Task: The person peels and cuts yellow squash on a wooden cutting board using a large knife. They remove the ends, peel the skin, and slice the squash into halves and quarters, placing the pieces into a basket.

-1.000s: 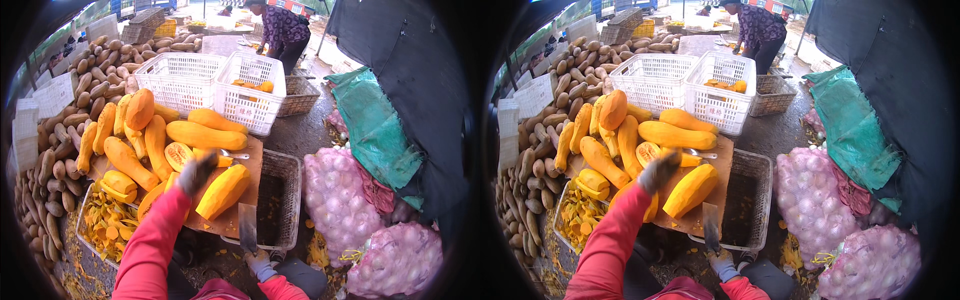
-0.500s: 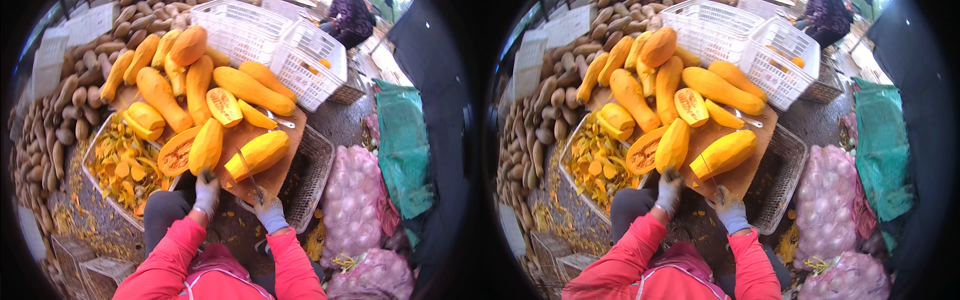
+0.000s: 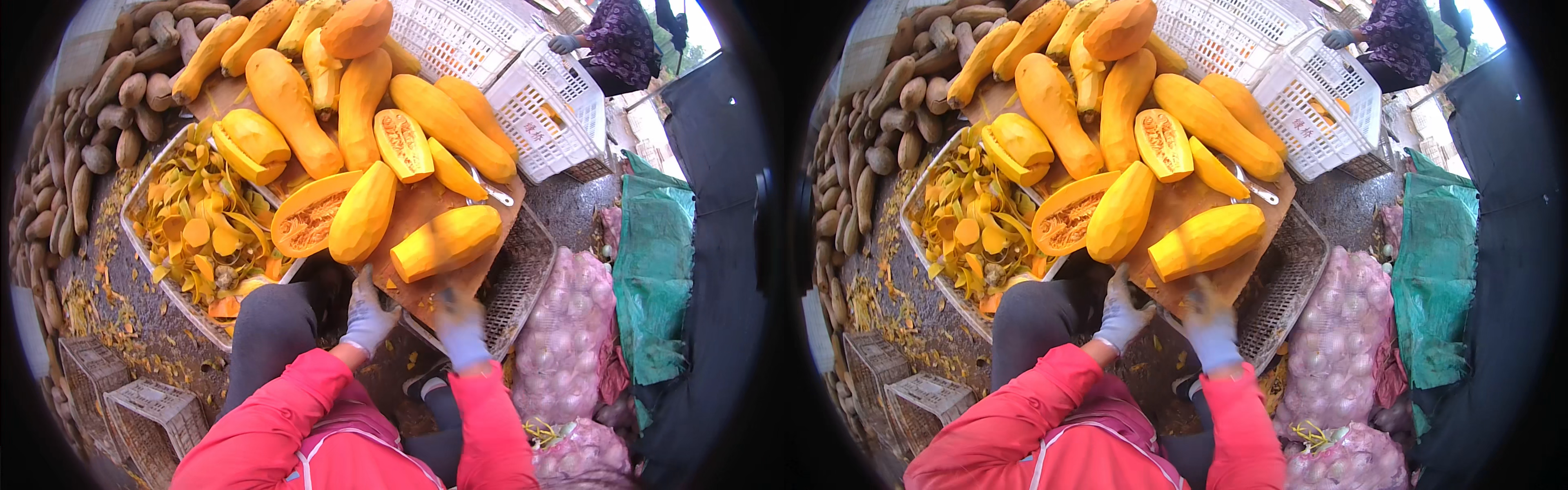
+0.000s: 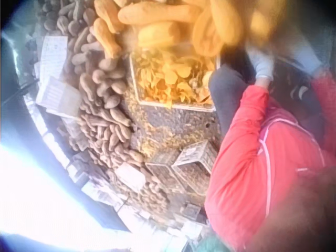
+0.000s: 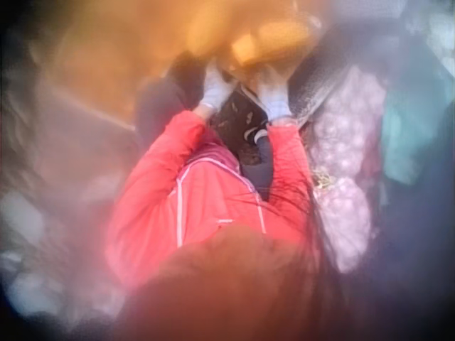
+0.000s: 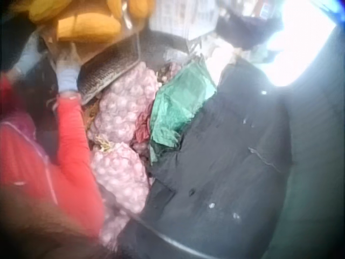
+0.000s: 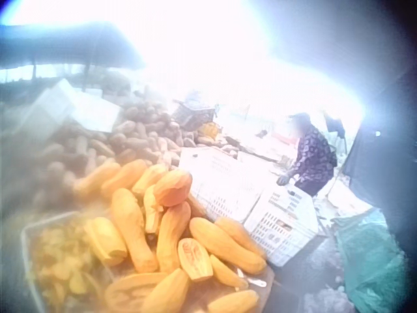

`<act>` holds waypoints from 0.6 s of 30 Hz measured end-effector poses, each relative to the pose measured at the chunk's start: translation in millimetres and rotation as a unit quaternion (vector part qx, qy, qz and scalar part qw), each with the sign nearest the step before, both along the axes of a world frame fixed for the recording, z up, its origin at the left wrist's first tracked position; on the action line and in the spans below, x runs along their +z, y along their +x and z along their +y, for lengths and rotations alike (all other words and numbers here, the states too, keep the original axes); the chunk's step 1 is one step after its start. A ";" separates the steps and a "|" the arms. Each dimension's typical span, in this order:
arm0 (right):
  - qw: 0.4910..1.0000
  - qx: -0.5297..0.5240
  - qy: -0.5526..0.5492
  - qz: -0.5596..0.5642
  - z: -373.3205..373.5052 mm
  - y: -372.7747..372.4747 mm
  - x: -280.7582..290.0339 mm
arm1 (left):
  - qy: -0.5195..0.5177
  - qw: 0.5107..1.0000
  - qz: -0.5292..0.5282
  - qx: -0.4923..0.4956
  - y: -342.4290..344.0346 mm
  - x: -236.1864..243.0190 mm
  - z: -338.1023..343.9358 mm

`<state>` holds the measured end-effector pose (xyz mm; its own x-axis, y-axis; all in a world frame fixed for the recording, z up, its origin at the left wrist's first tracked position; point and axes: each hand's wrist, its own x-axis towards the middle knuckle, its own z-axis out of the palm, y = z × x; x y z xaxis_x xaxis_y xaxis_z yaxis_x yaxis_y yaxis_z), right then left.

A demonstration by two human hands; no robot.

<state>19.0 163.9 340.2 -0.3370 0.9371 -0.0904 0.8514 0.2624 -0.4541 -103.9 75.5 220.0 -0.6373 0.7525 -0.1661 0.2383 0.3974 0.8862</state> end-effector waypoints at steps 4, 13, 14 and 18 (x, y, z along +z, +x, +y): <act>0.986 0.044 -0.145 -0.076 5.8 18.2 -89.3 | -0.090 0.986 0.098 -0.097 -13.5 18.8 41.6; 0.971 0.093 -0.176 -0.130 30.9 16.2 -82.3 | -0.224 0.950 0.078 -0.201 -26.1 4.5 94.5; 0.971 0.078 -0.178 -0.139 35.2 14.9 -80.4 | -0.206 0.955 0.084 -0.196 -25.4 3.7 97.6; 0.960 0.078 -0.191 -0.190 42.1 -3.5 -65.0 | -0.188 0.960 0.085 -0.188 -28.6 11.6 102.1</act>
